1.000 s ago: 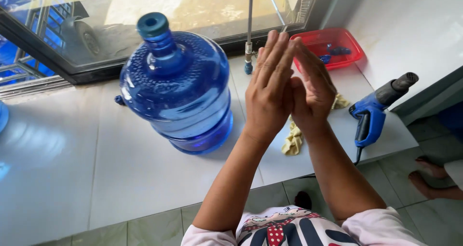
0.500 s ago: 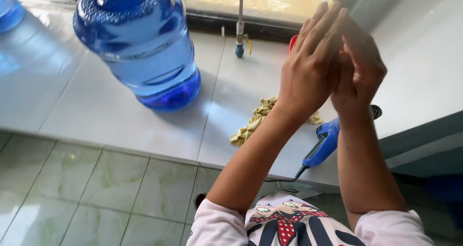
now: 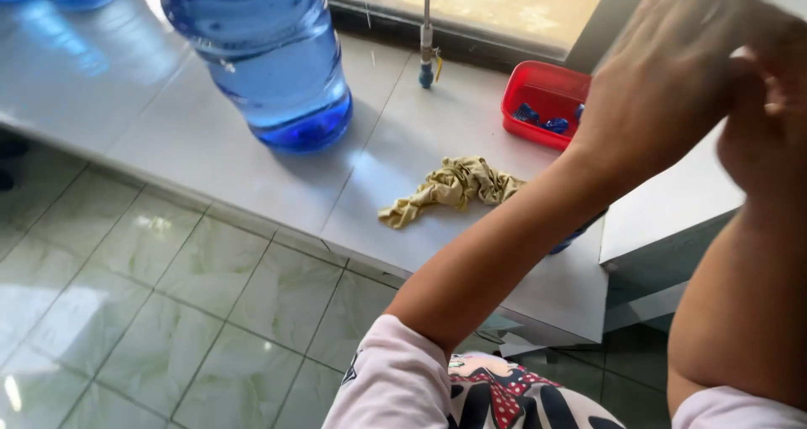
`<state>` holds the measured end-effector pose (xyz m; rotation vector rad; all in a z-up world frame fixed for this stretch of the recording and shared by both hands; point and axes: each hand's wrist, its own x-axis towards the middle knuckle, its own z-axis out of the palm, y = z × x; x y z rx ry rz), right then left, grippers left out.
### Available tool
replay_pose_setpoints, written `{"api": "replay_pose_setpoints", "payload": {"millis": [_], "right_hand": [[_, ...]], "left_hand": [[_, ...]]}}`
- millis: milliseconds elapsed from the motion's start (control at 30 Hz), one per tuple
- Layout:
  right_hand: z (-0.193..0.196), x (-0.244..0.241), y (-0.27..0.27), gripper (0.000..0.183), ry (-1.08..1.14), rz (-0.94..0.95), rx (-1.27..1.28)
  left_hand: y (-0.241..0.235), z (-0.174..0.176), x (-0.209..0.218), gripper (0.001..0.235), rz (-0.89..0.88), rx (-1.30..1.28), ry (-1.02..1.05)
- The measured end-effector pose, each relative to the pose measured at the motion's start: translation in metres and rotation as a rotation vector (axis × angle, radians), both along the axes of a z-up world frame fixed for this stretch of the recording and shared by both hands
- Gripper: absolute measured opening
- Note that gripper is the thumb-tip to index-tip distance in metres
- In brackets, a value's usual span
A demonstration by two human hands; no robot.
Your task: Fill a large water jug and apply a heat-shrink seal to the cap.
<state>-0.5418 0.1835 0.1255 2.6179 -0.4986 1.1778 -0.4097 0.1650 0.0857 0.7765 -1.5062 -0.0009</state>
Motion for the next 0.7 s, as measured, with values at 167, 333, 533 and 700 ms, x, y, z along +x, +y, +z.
{"api": "replay_pose_setpoints", "payload": {"millis": [167,333,533,700], "right_hand": [[0.024,-0.047,0.009,0.035,0.064,-0.024,0.091],[0.034,-0.094,0.039,0.029,0.098,-0.187,-0.08],[-0.006,-0.149,0.007,0.031,0.112,-0.32,-0.085],[-0.092,-0.207,-0.076,0.018,0.085,-0.309,0.191]], "left_hand": [[0.003,0.004,-0.057,0.023,0.06,-0.039,-0.018],[0.023,0.018,-0.106,0.029,0.21,-0.142,-0.055],[0.016,0.008,-0.134,0.038,0.407,0.047,-0.284],[-0.01,-0.029,-0.155,0.018,0.259,0.278,-0.417]]}}
